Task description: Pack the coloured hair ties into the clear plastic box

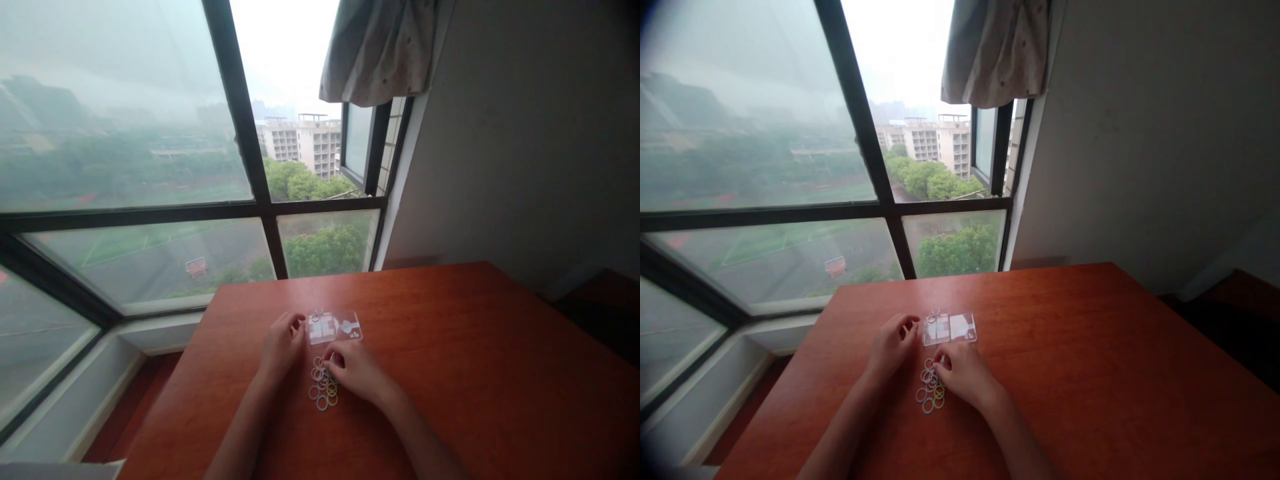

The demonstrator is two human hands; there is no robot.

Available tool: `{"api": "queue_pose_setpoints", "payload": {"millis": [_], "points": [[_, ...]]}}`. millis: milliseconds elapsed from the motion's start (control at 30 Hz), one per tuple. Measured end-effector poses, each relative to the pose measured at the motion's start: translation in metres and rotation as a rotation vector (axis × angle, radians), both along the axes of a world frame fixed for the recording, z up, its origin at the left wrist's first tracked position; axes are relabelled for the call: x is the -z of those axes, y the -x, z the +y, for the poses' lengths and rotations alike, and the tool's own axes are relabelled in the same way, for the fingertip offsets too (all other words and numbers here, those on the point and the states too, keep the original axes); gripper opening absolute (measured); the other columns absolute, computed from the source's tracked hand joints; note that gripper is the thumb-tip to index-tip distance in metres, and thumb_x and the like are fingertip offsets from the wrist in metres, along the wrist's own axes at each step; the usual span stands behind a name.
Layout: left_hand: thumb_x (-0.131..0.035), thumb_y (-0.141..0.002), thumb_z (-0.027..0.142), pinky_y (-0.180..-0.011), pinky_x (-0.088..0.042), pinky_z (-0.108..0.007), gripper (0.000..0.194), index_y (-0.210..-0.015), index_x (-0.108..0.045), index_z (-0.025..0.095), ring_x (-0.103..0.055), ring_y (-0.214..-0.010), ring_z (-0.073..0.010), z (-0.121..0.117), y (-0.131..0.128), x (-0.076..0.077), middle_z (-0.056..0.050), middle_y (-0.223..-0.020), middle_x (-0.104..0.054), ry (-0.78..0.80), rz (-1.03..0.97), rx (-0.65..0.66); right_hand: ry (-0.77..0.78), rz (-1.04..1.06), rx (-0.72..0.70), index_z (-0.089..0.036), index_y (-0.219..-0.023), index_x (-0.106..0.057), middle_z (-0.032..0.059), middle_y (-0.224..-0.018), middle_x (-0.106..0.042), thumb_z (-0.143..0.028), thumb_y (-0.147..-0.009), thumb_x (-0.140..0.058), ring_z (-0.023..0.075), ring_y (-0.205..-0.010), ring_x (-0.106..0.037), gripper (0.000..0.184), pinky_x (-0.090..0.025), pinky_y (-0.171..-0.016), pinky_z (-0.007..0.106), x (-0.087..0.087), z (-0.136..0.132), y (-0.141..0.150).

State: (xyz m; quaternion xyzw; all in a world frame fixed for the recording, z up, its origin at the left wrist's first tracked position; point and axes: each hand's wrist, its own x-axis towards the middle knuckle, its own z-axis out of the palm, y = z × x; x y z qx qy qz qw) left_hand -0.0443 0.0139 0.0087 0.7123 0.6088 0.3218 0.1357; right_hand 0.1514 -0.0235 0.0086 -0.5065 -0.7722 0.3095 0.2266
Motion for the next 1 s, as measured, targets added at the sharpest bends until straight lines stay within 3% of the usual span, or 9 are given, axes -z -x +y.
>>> {"api": "queue_pose_setpoints", "payload": {"millis": [633, 1000], "points": [[-0.049, -0.085, 0.024, -0.064, -0.042, -0.025, 0.016, -0.091, -0.063, 0.02, -0.057, -0.069, -0.0157, -0.003, -0.0022, -0.0008, -0.003, -0.08, -0.064, -0.017, 0.007, 0.065, -0.033, -0.064, -0.1, -0.024, -0.095, -0.071, 0.0, -0.082, -0.073, -0.019, -0.078, -0.061, 0.0143, -0.073, -0.064, 0.021, -0.04, -0.066, 0.021, -0.0026, -0.0065, 0.001], [-0.049, -0.084, 0.021, -0.063, -0.041, -0.025, 0.014, -0.089, -0.063, 0.02, -0.058, -0.071, -0.0158, -0.0038, -0.0038, -0.0013, -0.002, -0.082, -0.065, -0.013, 0.015, 0.061, -0.086, -0.032, -0.122, -0.024, -0.087, -0.073, 0.0, -0.079, -0.073, -0.019, -0.078, -0.06, 0.014, -0.07, -0.063, 0.016, -0.038, -0.064, 0.022, 0.0044, -0.0027, 0.002]]}}
